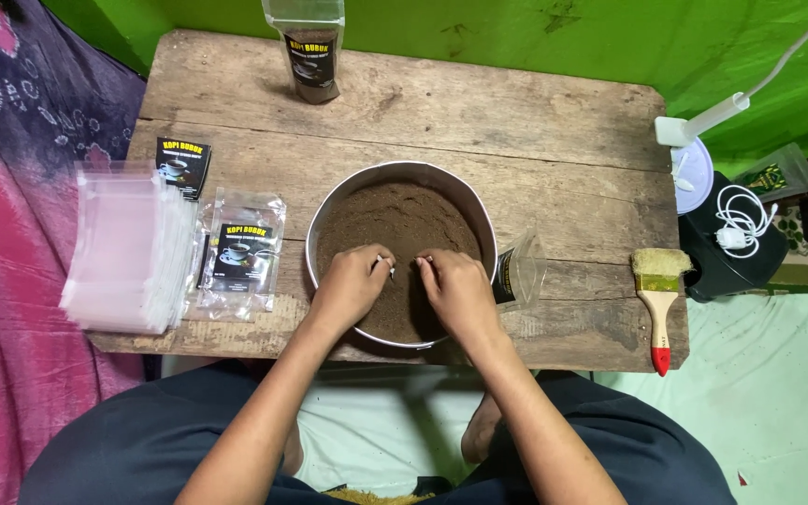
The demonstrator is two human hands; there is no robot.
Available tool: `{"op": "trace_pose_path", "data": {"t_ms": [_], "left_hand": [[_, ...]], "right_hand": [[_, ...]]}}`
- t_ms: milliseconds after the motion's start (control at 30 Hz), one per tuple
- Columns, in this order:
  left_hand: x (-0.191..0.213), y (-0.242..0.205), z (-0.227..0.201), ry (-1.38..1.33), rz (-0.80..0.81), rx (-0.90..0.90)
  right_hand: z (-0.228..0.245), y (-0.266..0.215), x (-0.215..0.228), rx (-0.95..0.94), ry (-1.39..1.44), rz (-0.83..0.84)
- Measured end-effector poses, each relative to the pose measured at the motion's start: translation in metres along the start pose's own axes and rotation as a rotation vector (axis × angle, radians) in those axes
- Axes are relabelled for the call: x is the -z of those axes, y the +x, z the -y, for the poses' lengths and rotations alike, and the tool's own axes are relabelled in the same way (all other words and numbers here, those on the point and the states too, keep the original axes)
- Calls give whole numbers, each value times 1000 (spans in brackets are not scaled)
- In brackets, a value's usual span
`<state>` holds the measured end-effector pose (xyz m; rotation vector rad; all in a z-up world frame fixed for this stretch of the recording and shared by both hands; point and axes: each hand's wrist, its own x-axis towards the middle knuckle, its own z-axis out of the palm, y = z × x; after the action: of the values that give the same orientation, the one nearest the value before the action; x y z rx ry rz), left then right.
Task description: Sorting through coffee grounds in a metal bowl to remove small white impurities by hand.
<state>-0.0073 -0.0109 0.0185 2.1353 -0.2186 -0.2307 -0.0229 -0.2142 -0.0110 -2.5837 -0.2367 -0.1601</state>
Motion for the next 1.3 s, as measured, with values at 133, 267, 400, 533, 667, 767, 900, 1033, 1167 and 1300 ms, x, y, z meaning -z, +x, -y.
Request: {"op": "trace_pose_path", "data": {"t_ms": [133, 267, 400, 533, 667, 767, 900, 1033, 1167, 1300], "left_hand": [[15, -5, -13, -32, -12, 47], [17, -3, -11, -101, -23, 178], [18, -2, -10, -168, -46, 211], [21, -4, -11, -186, -44, 218], [19, -5, -7, -233, -75, 225], [18, -6, -4, -267, -96, 227], [16, 1, 1, -301, -102, 210], [14, 3, 0, -308, -119, 222], [15, 2, -2, -298, -166, 248], [16, -1, 0, -293, -225, 235]], "right_hand": [[6, 1, 9, -11, -9, 3], [9, -1, 15, 1, 8, -1], [29, -6, 29, -7, 62, -23], [38, -11, 36, 14, 125, -27], [48, -15, 43, 20, 194, 25], [52, -17, 48, 18, 212, 31], [56, -16, 58, 11, 242, 20], [41, -15, 48, 3, 183, 8], [8, -11, 16, 9, 75, 7], [6, -5, 9, -13, 55, -12]]}}
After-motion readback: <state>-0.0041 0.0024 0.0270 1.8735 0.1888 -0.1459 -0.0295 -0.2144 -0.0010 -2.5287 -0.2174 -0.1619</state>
